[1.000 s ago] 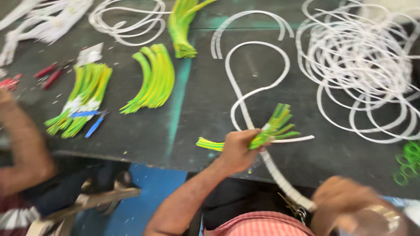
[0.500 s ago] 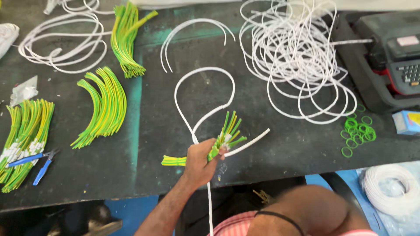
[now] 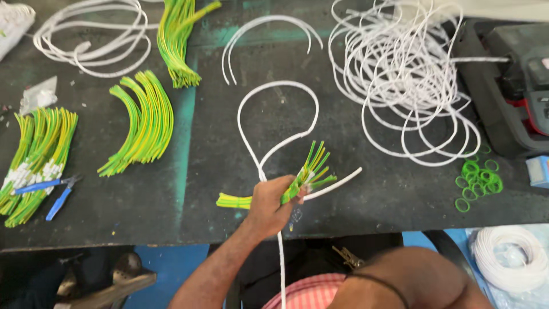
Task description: The person gathers a bundle of green and yellow insulated wires, wraps a white cable tie around the bundle, and secures it with a green rubber band, placing the finished bundle with others on the workbench.
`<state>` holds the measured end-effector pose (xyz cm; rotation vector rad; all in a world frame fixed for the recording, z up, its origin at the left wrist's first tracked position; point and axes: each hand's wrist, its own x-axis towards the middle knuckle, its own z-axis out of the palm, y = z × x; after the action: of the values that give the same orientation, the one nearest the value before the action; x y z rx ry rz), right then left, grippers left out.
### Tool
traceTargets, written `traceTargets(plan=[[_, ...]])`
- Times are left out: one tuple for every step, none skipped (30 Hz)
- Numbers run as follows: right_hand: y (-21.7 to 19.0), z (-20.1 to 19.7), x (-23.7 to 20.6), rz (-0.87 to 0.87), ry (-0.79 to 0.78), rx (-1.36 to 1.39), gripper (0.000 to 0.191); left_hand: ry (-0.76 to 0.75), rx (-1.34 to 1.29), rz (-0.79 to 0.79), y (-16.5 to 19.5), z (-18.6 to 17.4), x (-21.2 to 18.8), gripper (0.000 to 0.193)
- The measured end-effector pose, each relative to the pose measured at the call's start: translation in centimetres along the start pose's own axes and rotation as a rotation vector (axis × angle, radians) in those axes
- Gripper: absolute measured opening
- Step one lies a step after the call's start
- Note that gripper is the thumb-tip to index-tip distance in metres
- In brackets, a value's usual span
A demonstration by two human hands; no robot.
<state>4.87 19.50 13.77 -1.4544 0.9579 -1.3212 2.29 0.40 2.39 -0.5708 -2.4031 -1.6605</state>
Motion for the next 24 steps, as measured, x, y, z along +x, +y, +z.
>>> traceTargets(plan=[[0.0,0.1,0.0,-0.003,0.002,0.006,0.037,-0.014,-0.016,-0.025,0.0,0.0,0.0,0.021],[0.1,0.0,0.0,-0.001,0.003,0.010,0.037,-0.025,-0.026,-0.044,0.1,-0.1,0.0,0.024],[0.1,-0.2,0.1,-0.003,0.001,0.007,0.037,-0.034,-0.029,-0.048,0.1,-0.2,0.0,0.026],[0.2,-0.3,0.0,0.002,0.005,0.007,0.037,-0.044,-0.034,-0.054,0.2,-0.3,0.0,0.027],[0.3,-0.5,0.0,0.004,0.006,0.010,0.037,-0.055,-0.039,-0.062,0.2,-0.3,0.0,0.029],[0.4,-0.6,0.0,0.019,0.010,0.004,0.037,-0.062,-0.016,-0.069,0.3,-0.3,0.1,0.030],[0.4,-0.6,-0.3,0.029,0.019,0.001,0.037,-0.068,0.007,-0.077,0.4,-0.3,0.2,0.031],[0.4,-0.7,-0.7,0.032,0.037,0.009,0.037,-0.077,0.030,-0.091,0.5,-0.4,0.1,0.032],[0.6,-0.8,-1.1,0.034,0.058,0.020,0.037,-0.076,0.045,-0.077,0.5,-0.5,0.2,0.032],[0.4,-0.9,-2.1,0.099,0.100,0.005,0.033,-0.074,0.059,-0.065,0.6,-0.5,0.3,0.032],[0.6,-0.9,-2.9,0.039,0.204,0.021,0.031,-0.076,0.072,-0.058,0.6,-0.6,0.2,0.033],[1.0,-1.0,-3.9,-0.019,0.311,0.036,0.030,-0.066,0.054,-0.060,0.6,-0.6,0.1,0.030],[1.4,-1.2,-4.9,-0.076,0.418,0.047,0.029,-0.055,0.038,-0.057,0.6,-0.7,0.1,0.027],[2.1,-1.5,-5.9,-0.145,0.570,0.001,0.024,-0.044,0.023,-0.051,0.6,-0.7,0.0,0.025],[3.1,-1.9,-6.6,-0.216,0.722,-0.045,0.020,-0.036,-0.004,-0.044,0.5,-0.9,0.0,0.021],[4.3,-2.4,-7.2,-0.100,0.951,-0.159,0.019,-0.028,-0.032,-0.037,0.4,-0.9,0.0,0.020],[5.5,-2.9,-7.7,0.027,1.178,-0.274,0.021,-0.022,-0.065,-0.031,0.3,-0.9,-0.1,0.020],[6.6,-3.3,-8.1,0.051,1.180,-0.316,0.031,-0.030,-0.055,-0.025,0.3,-0.8,-0.2,0.020],[7.7,-3.9,-8.3,0.073,1.180,-0.361,0.043,-0.037,-0.045,-0.017,0.2,-0.7,-0.2,0.020],[8.7,-4.3,-8.3,0.094,1.181,-0.405,0.056,-0.045,-0.034,-0.009,0.1,-0.6,-0.2,0.020],[9.6,-4.6,-8.2,0.109,1.223,-0.355,0.047,-0.052,-0.012,0.024,0.0,-0.5,-0.3,0.021],[10.3,-4.8,-8.0,0.126,1.266,-0.303,0.038,-0.060,0.009,0.053,0.0,-0.2,-0.3,0.022],[10.8,-4.9,-7.9,0.141,1.310,-0.250,0.031,-0.071,0.030,0.085,-0.1,-0.1,-0.3,0.023],[11.0,-4.9,-7.7,0.161,1.344,-0.312,0.025,-0.055,0.055,0.109,-0.2,0.1,-0.3,0.022]])
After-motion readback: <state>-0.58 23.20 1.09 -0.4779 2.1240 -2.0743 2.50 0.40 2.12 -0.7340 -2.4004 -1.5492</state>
